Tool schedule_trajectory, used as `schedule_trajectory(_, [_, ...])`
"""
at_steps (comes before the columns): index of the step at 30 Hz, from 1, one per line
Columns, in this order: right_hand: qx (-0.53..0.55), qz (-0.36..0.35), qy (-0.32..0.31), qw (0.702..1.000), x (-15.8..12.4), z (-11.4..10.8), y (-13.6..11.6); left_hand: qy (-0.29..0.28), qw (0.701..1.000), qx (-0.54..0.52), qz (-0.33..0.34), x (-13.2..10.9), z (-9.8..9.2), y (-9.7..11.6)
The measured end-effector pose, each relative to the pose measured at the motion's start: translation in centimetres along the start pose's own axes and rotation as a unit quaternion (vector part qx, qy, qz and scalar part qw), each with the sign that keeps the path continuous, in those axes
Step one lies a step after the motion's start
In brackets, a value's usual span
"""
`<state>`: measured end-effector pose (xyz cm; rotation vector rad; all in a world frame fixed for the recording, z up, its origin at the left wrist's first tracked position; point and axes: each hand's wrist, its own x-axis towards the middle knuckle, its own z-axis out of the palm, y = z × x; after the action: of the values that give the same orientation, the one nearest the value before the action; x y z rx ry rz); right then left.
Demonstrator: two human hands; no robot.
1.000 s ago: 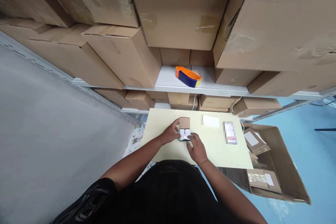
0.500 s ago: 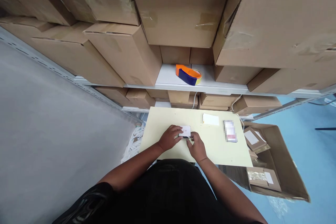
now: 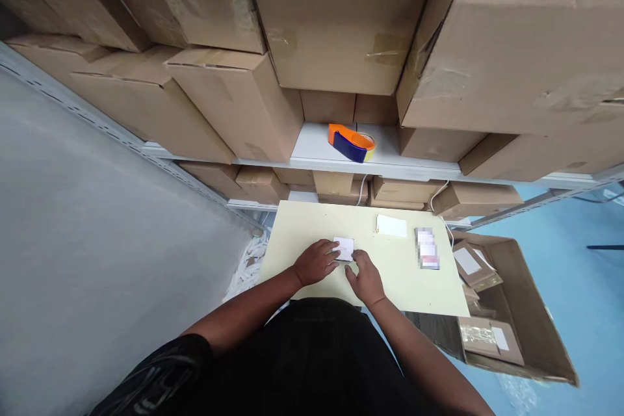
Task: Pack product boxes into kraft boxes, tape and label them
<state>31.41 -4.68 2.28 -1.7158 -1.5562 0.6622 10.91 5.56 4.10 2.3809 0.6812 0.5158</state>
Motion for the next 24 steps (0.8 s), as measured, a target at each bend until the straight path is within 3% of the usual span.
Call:
schedule_trajectory(2, [0.047,0.066,-0.004,0.997,0.1,0.2,0.1,0.039,0.997,-0.035,-0.049,-0.5,0.7,0.1])
schedule_trajectory(4, [0.086,0.125,-0.022,0.988,0.3,0.5,0.1,0.08,0.98,-0.106,-0.148,-0.9,1.6,0.2])
schedule_trajectory(7, [0.104,0.154,-0.067,0.98,1.2,1.3,0.2,0.066,0.933,-0.231,-0.269,-1.0,2.4,-0.1])
schedule_trajectory(10, [0.091,0.154,-0.086,0.98,2.9,2.7,0.3,0.054,0.91,-0.287,-0.293,-0.7,2.1,-1.2])
schedule_trajectory(13, [0.071,0.144,-0.1,0.982,5.5,4.7,-0.1,0.089,0.897,-0.301,-0.312,-0.4,0.7,-3.0])
schedule_trajectory(17, [0.07,0.128,-0.131,0.981,9.7,7.9,-1.8,0.128,0.881,-0.304,-0.34,0.0,-2.8,-6.4])
schedule_trajectory(21, [0.066,0.126,-0.177,0.974,14.0,10.8,-4.7,0.145,0.887,-0.257,-0.354,0.3,-6.5,-9.9])
schedule_trajectory(24, [0.033,0.126,-0.208,0.97,16.2,11.7,-7.1,0.156,0.891,-0.236,-0.356,0.4,-8.2,-12.3])
